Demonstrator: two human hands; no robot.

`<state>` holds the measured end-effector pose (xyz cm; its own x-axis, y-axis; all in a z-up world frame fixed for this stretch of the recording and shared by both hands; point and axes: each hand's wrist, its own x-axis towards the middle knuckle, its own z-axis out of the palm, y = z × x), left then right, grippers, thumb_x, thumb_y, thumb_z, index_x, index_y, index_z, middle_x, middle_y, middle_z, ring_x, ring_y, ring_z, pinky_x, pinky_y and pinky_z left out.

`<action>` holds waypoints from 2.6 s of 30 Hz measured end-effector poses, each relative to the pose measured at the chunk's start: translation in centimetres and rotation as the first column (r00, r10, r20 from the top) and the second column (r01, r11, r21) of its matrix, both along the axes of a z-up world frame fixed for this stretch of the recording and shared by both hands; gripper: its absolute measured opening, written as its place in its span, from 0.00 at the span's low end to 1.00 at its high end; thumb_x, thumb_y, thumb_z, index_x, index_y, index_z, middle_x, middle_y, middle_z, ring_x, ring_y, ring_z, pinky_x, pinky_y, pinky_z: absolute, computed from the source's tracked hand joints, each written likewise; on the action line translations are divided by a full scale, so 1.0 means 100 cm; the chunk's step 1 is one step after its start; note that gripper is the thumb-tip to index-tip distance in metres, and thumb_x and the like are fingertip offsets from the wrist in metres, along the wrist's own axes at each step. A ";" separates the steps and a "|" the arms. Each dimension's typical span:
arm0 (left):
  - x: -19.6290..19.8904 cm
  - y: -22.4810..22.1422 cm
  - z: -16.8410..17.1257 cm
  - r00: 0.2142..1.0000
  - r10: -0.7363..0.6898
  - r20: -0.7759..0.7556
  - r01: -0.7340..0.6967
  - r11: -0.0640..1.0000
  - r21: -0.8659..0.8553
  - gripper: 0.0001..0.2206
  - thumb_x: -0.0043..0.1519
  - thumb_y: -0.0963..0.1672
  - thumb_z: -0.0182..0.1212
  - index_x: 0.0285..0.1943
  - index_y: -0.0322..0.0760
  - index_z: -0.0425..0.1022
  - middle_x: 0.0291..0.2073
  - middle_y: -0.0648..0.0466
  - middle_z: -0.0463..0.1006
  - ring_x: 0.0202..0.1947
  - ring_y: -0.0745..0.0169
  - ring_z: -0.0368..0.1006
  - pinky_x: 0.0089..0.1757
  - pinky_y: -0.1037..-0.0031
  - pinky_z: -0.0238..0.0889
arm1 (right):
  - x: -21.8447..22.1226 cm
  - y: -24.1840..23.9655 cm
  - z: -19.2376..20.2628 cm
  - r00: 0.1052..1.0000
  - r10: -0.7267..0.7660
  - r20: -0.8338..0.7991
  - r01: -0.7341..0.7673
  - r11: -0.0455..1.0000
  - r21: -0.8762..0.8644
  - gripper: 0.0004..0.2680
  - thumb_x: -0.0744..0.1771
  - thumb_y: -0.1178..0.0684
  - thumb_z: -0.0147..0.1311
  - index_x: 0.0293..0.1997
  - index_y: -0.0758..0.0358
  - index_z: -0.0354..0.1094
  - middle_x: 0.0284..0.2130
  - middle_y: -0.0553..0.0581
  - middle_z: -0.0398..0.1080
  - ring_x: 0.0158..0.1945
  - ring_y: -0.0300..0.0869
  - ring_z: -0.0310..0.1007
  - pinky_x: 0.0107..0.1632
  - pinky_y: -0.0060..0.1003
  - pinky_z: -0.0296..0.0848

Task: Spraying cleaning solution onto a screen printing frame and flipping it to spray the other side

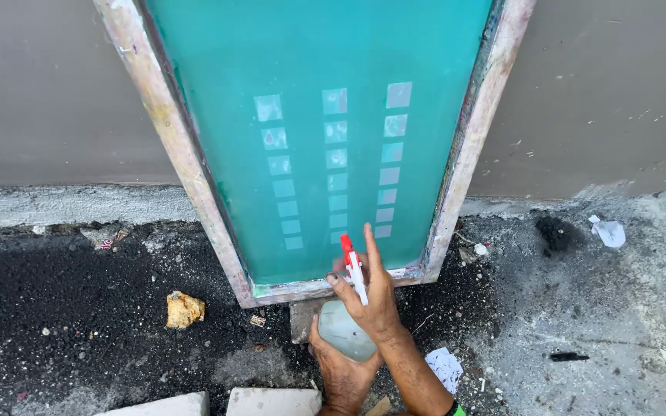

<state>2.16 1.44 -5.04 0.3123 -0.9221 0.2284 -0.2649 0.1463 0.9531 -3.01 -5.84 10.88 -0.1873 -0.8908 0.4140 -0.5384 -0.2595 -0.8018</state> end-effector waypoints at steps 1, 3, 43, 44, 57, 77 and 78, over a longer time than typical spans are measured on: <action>0.001 -0.002 0.001 1.000 -0.002 -0.003 0.002 1.000 -0.006 0.62 0.33 0.53 0.84 0.74 0.27 0.45 0.67 0.33 0.64 0.65 0.34 0.63 0.62 0.57 0.56 | -0.002 -0.003 -0.002 0.998 0.057 0.024 -0.057 0.998 0.013 0.31 0.64 0.45 0.61 0.75 0.61 0.50 0.41 0.53 0.70 0.43 0.41 0.69 0.44 0.37 0.72; 0.003 -0.004 0.002 1.000 -0.005 -0.003 0.005 1.000 -0.012 0.62 0.33 0.53 0.84 0.74 0.27 0.46 0.66 0.33 0.64 0.64 0.35 0.64 0.62 0.57 0.57 | -0.004 -0.007 -0.006 0.992 0.113 0.052 -0.115 0.993 0.023 0.30 0.64 0.42 0.61 0.73 0.63 0.54 0.59 0.61 0.67 0.64 0.47 0.72 0.60 0.42 0.75; -0.011 0.001 0.011 0.989 -0.084 -0.121 0.106 0.977 0.186 0.59 0.33 0.52 0.82 0.74 0.34 0.46 0.66 0.38 0.66 0.63 0.40 0.68 0.58 0.59 0.63 | -0.012 -0.007 -0.006 0.989 -0.148 0.023 0.146 0.987 0.071 0.10 0.64 0.44 0.62 0.31 0.57 0.67 0.26 0.49 0.67 0.28 0.39 0.66 0.33 0.36 0.66; -0.012 0.002 0.011 0.992 -0.066 -0.111 0.086 0.980 0.181 0.60 0.33 0.52 0.83 0.74 0.34 0.46 0.66 0.39 0.66 0.64 0.40 0.67 0.59 0.58 0.62 | -0.014 -0.007 -0.005 0.991 -0.101 0.088 0.083 0.980 0.181 0.11 0.63 0.43 0.63 0.42 0.58 0.75 0.35 0.50 0.76 0.34 0.39 0.77 0.37 0.34 0.76; -0.004 0.000 0.017 0.979 -0.199 -0.042 0.203 0.946 0.252 0.62 0.33 0.54 0.82 0.75 0.35 0.44 0.63 0.40 0.68 0.59 0.40 0.71 0.53 0.55 0.68 | -0.028 0.005 -0.015 0.977 -0.209 0.045 0.209 0.978 0.001 0.11 0.65 0.45 0.59 0.39 0.62 0.75 0.28 0.52 0.73 0.26 0.38 0.72 0.29 0.33 0.73; -0.034 0.000 0.026 0.987 -0.154 -0.033 0.155 0.988 0.025 0.62 0.32 0.53 0.84 0.74 0.29 0.46 0.67 0.35 0.63 0.66 0.37 0.64 0.61 0.58 0.57 | -0.048 0.012 0.008 0.971 -0.220 0.098 0.225 0.974 -0.042 0.09 0.64 0.47 0.63 0.28 0.59 0.70 0.21 0.48 0.67 0.26 0.36 0.66 0.32 0.33 0.66; -0.035 -0.001 0.026 0.987 -0.155 -0.033 0.156 0.987 0.025 0.62 0.32 0.53 0.84 0.74 0.29 0.46 0.67 0.35 0.63 0.66 0.37 0.64 0.61 0.58 0.57 | -0.050 0.011 0.012 0.970 -0.221 0.098 0.226 0.973 -0.042 0.09 0.64 0.47 0.63 0.28 0.59 0.70 0.21 0.48 0.67 0.26 0.36 0.66 0.32 0.33 0.66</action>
